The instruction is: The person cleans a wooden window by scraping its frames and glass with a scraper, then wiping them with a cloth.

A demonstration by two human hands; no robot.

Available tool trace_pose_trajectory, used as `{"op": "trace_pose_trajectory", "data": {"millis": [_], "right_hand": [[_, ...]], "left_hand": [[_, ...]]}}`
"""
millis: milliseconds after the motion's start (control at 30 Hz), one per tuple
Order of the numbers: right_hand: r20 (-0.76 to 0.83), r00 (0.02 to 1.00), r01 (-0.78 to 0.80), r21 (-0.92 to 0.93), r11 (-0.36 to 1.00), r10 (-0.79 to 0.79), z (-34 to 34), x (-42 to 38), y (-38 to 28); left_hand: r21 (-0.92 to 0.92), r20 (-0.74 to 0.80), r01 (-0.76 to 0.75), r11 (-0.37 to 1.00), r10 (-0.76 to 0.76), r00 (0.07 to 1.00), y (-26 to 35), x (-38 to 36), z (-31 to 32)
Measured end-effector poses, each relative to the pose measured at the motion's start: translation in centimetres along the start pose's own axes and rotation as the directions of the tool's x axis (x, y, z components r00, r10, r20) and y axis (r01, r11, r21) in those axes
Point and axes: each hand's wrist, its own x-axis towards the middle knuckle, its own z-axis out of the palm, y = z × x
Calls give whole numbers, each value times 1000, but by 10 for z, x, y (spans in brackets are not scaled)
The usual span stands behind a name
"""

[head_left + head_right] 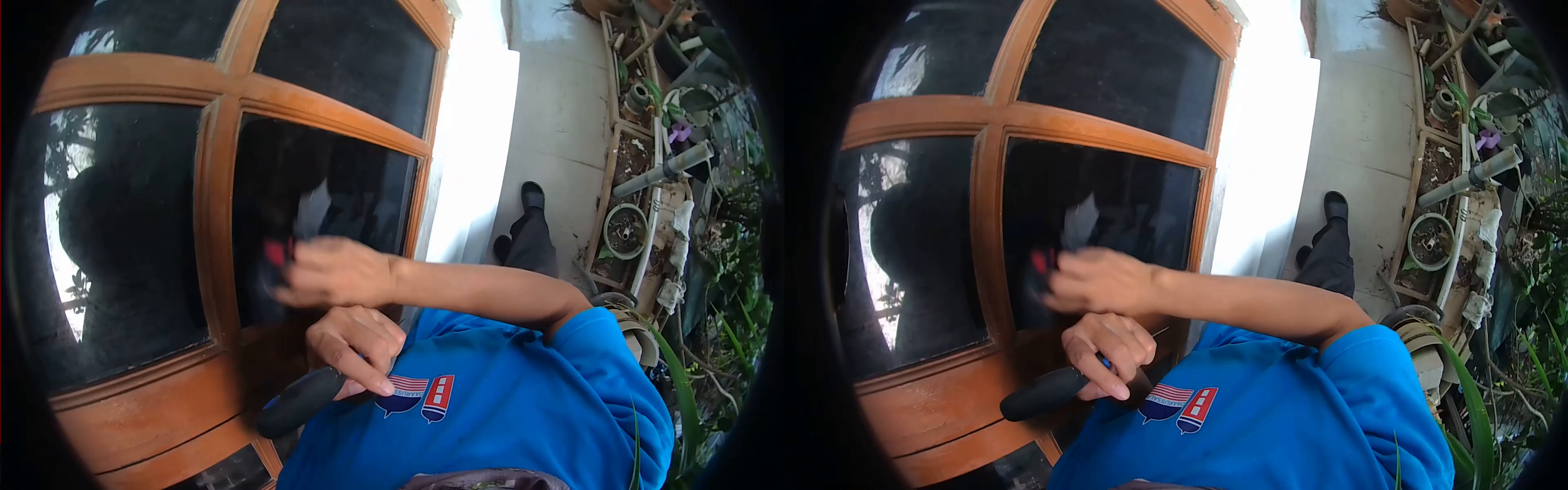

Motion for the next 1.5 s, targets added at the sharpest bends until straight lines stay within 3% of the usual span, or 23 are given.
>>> {"op": "trace_pose_trajectory", "data": {"millis": [33, 67, 167, 200, 267, 367, 467, 533, 600, 633, 700, 767, 800, 867, 900, 967, 1033, 1133, 1233, 1300, 1367, 1433, 1500], "right_hand": [[189, 964, -241, 311, 919, 188, 11, -35, -7], [48, 999, 1, 252, 968, -14, 22, -61, -2], [117, 983, -151, 51, 987, 144, 1, -123, 16], [94, 950, -300, 15, 954, 298, 1, -146, 19], [35, 823, -565, -62, 823, 568, 8, -187, 13], [-26, 485, -875, 6, 485, 874, 4, -202, -1], [-253, 231, -952, 143, 273, 939, 19, -157, 8], [-338, 399, -875, 138, 464, 852, 21, -110, 6], [-306, 775, -560, 75, 825, 554, 7, -63, 5], [-201, 897, -392, 48, 919, 393, 11, -57, 2], [-90, 985, -140, 83, 987, 147, 11, -54, 6], [-108, 963, -252, -15, 968, 249, 1, -83, 23], [-163, 853, -504, -12, 864, 495, 4, -102, 27], [-289, 469, -872, 1, 490, 835, 16, -140, 35], [-330, 297, -935, 89, 342, 896, 21, -149, 36], [-145, 353, -935, -41, 351, 924, 22, -170, 14], [0, 755, -651, 119, 749, 656, 23, -178, -17], [108, 894, -448, 280, 849, 436, 20, -186, -28], [25, 773, -634, 84, 769, 634, 9, -178, 16], [-353, 448, -865, 61, 498, 821, 18, -135, 52], [-462, 330, -892, 132, 432, 823, 15, -82, 52], [-327, 614, -754, 28, 657, 718, 4, -49, 23], [-107, 918, -383, 4, 924, 382, 9, -31, -1]], "left_hand": [[-5, 10, 9, 1000, -9, 1000, 0, 0, 0], [-9, 16, 17, 1000, -17, 1000, 0, 0, -1], [-13, 20, 34, 999, -34, 999, 2, -2, -6], [8, -18, 40, 999, -40, 999, 3, -5, -4], [15, -13, 68, 998, -68, 998, 4, -7, -8], [74, -14, 91, 993, -90, 996, 1, -7, -17], [86, -51, 104, 991, -100, 994, -2, -8, -23], [98, -36, 100, 990, -97, 995, -2, -9, -25], [89, -26, 100, 991, -98, 995, -3, -6, -23], [81, -20, 102, 991, -101, 995, -2, -2, -20], [81, -14, 113, 990, -112, 994, 1, 0, -18], [89, -16, 123, 988, -122, 992, 5, -1, -17], [99, -17, 115, 988, -114, 993, 4, -2, -19], [118, -27, 105, 987, -103, 994, 2, -6, -25], [116, -50, 113, 987, -107, 993, 0, -8, -25], [106, -87, 131, 986, -122, 989, -5, -10, -27], [128, -77, 133, 983, -124, 989, -9, -9, -29], [137, -77, 143, 980, -134, 988, -9, -11, -32], [144, -79, 140, 979, -130, 988, -7, -14, -34], [143, -85, 156, 977, -145, 986, -7, -14, -34], [142, -69, 145, 979, -136, 988, -7, -12, -31], [128, -22, 128, 983, -126, 992, -7, -7, -28], [109, 37, 107, 988, -112, 993, -6, -2, -23]]}}
